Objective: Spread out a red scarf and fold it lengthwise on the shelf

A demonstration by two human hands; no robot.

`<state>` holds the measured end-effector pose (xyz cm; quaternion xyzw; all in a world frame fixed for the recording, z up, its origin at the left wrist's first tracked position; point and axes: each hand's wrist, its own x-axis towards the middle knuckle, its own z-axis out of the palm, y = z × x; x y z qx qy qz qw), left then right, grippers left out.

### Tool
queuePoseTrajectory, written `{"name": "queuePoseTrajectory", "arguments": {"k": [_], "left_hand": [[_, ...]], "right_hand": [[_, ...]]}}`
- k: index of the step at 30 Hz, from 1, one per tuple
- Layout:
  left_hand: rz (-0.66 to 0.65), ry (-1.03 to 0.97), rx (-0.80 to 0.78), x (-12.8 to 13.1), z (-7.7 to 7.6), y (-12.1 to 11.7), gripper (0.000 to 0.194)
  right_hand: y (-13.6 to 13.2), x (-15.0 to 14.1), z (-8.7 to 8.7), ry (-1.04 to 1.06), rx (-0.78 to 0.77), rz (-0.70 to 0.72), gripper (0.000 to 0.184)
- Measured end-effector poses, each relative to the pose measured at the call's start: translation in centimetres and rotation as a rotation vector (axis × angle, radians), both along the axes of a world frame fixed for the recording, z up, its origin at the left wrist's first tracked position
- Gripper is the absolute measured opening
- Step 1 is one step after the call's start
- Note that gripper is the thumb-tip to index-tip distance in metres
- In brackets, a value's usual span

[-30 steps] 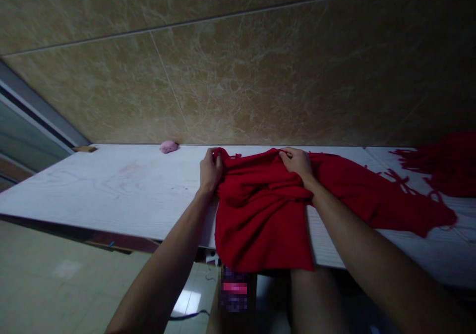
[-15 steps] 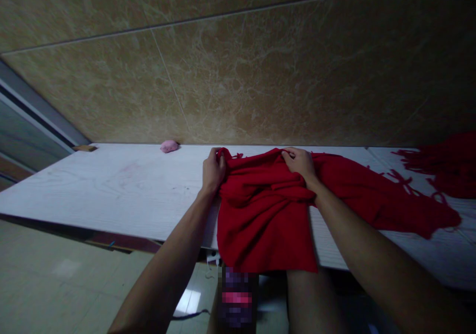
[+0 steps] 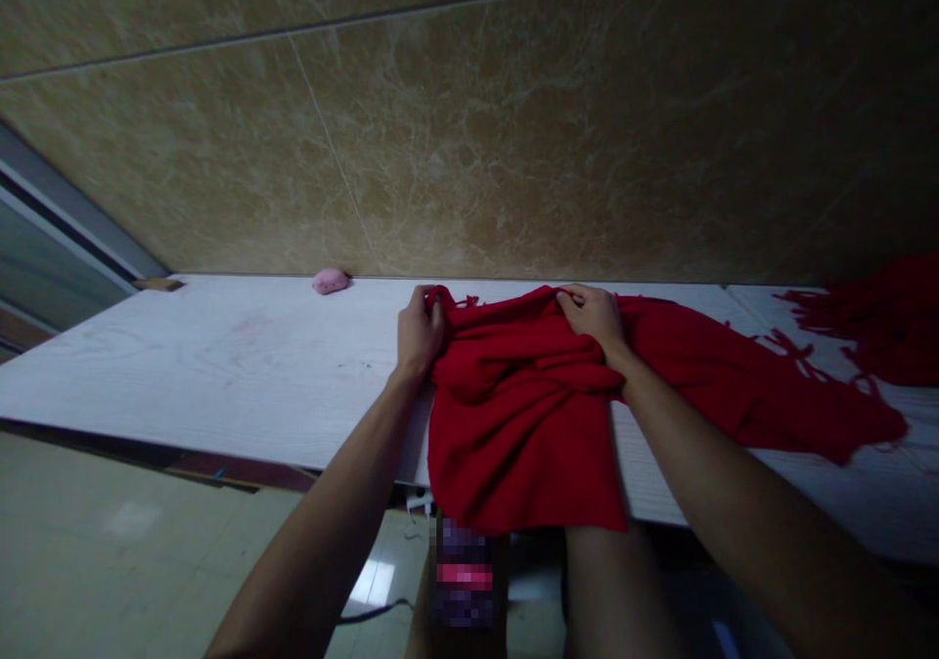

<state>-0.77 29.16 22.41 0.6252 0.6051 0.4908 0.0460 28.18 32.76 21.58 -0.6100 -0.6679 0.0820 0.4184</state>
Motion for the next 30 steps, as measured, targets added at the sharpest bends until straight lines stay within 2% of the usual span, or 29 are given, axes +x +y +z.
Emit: {"name": "queuePoseTrajectory", "arguments": {"k": [30], "left_hand": [[0.023, 0.011, 0.018, -0.07, 0.05, -0.06, 0.022]], "right_hand": [[-0.59, -0.18, 0.64, 0.016, -0.012, 0.023, 0.025]]}}
